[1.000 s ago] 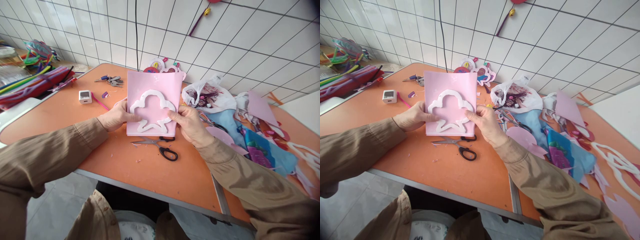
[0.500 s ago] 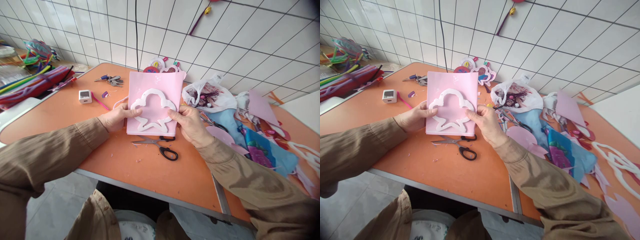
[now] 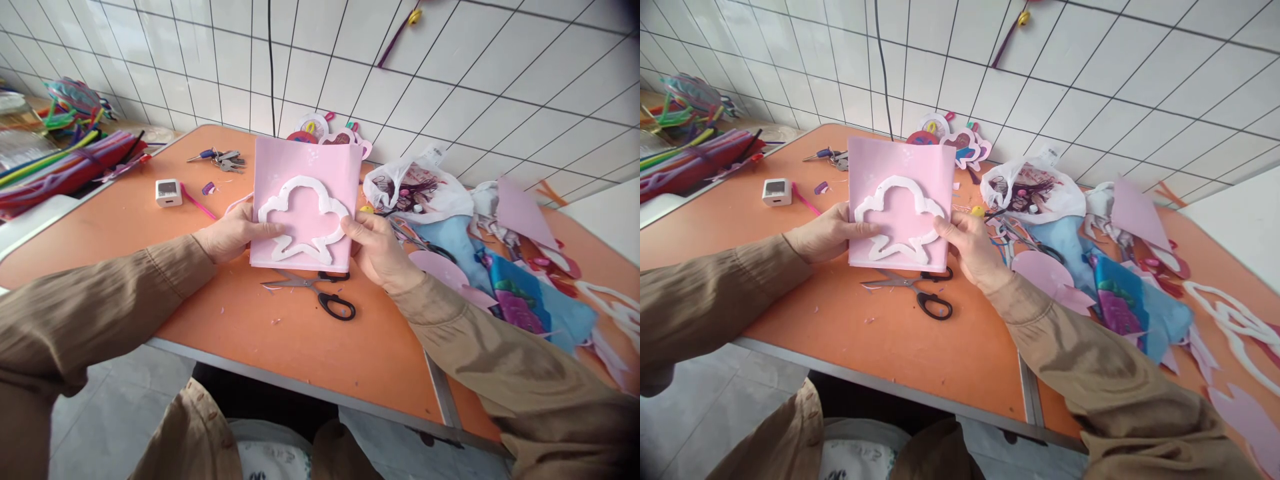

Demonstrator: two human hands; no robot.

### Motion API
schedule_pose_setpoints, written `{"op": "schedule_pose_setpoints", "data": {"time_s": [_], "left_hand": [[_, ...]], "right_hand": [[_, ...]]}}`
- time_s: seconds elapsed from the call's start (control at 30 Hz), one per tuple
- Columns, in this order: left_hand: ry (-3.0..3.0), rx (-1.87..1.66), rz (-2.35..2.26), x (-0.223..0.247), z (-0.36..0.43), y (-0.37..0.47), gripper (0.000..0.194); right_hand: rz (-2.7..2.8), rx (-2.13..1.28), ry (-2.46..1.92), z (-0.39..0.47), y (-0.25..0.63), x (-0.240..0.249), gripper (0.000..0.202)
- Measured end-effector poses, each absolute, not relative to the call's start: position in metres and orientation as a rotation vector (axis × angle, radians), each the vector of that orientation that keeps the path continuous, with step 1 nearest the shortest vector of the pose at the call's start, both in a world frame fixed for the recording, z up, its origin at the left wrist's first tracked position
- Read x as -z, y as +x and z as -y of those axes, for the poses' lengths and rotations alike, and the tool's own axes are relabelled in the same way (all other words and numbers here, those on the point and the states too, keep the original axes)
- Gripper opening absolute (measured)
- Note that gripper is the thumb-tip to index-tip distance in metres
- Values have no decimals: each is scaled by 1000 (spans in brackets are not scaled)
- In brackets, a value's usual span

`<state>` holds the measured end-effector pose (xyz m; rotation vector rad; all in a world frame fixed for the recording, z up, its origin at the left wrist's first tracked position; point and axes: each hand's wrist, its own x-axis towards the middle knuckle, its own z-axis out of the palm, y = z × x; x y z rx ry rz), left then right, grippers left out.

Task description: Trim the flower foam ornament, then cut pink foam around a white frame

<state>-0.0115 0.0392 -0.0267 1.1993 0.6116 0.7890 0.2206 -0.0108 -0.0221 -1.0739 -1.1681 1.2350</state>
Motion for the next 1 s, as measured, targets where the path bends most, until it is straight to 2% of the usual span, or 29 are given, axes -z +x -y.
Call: {"op": "schedule_pose_setpoints", "data": {"time_s": [0.27,0.4,0.57,0.77,1.0], "left_hand": [[1201,-832,-573,26,-39,-12,43],[1195,-844,-568,28,-40,-11,40],[1221,-835,-614,29,-41,-12,34],[1210,-827,-645,28,-40,-13,37],[1188,-753,-517,25,-40,-15,32]], "right_hand": [[1218,-1267,-1122,12,221,26,34],[1235,-1235,-1131,11,222,28,26],[1265,-1176,-1157,9,223,31,28],[1265,-1126,-1168,9,223,34,32],[1253,-1150,-1165,11,223,34,30]]}}
